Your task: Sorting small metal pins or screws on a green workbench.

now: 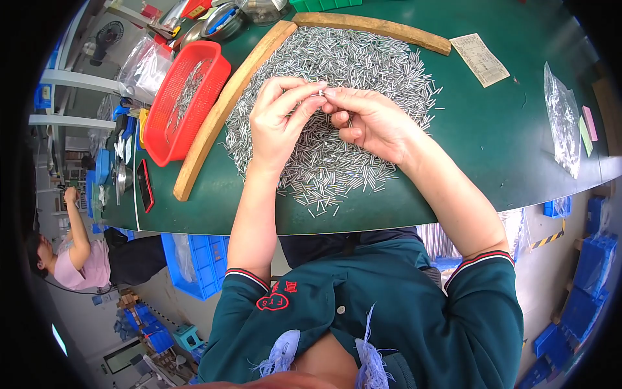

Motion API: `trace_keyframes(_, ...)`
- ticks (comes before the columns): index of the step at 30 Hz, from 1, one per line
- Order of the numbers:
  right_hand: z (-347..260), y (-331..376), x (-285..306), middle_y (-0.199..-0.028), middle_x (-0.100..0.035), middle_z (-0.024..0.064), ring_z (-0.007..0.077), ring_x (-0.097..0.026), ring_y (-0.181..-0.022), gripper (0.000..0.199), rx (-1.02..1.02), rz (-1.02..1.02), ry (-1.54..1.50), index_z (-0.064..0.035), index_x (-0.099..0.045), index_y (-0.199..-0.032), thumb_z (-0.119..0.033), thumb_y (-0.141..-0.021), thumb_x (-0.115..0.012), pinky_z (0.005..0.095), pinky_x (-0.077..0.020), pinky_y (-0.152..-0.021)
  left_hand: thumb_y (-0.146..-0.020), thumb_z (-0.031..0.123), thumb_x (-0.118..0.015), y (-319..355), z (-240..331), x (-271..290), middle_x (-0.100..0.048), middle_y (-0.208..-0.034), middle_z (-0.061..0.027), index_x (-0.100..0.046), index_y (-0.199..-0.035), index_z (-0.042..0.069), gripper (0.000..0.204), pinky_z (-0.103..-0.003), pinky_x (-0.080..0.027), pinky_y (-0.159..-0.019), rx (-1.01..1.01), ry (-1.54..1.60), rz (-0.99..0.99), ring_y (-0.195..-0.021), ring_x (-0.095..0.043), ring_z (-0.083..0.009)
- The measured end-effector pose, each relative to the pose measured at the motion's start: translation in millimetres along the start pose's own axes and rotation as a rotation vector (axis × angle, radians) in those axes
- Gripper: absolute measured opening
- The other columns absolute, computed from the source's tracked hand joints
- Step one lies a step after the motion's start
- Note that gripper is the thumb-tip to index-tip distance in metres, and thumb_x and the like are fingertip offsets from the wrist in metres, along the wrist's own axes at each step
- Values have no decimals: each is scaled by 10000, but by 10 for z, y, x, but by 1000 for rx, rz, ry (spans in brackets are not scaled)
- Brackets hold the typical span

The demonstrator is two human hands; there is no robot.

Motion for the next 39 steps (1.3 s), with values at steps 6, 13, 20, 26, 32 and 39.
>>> trace_keyframes(6, 25, 15, 7, -829, -519, -2, 21, -441, -637, 149, -79, -75, -100, -22, -534, -927, -169, -915, -517, 143, -317, -435, -657, 143, -728, -7, 8, -40, -567, -747, 11, -706, -869, 131, 214, -291, -434, -653, -46, 3, 78, -725, -540, -167)
trace_keyframes(13, 52, 12, 3, -829, -520, 3, 31, -449, -644, 149, -104, -92, -140, -13, -530, -925, -158, -922, -498, 146, -326, -440, -654, 155, -729, 5, -13, -42, -559, -741, 10, -705, -861, 134, 210, -301, -431, -658, -57, -15, 70, -723, -540, -167)
trace_keyframes(20, 56, 5, 8, -835, -528, -1, 37, -460, -650, 142, -98, -68, -146, -21, -535, -928, -157, -922, -494, 154, -355, -460, -663, 170, -724, -12, 23, -16, -558, -772, 8, -699, -852, 136, 194, -313, -429, -672, -103, -69, 65, -743, -545, -175)
trace_keyframes(26, 44, 11, -1, -866, -552, 7, 74, -542, -733, 180, -56, -101, -112, -40, -526, -994, -200, -936, -470, 201, -482, -594, -657, 197, -729, -17, 32, -5, -564, -802, 8, -697, -877, 141, 230, -324, -423, -697, -144, -90, 58, -772, -545, -183)
trace_keyframes(32, 25, -22, -63, -917, -559, 31, 131, -580, -792, 240, -55, -23, -211, -48, -493, -1063, -251, -945, -446, 273, -531, -735, -698, 183, -716, -27, 26, 23, -590, -902, -41, -678, -1003, 121, 313, -311, -430, -755, -116, -87, 24, -850, -553, -206)
trace_keyframes(39, -142, -71, 222, -829, -509, -1, 69, -514, -688, 218, 117, -65, -532, -45, -487, -1054, -231, -948, -446, 205, -502, -614, -815, 334, -603, 86, -372, 151, -617, -917, -56, -682, -924, 123, 250, -444, -335, -881, 306, -516, -151, -934, -542, -245)
Point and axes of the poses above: each hand's wrist, its own y-axis away from the middle knuckle, its own x-axis out of the back of the hand, z = x × y, the point moved 1 cm from there along -y, towards the middle knuckle
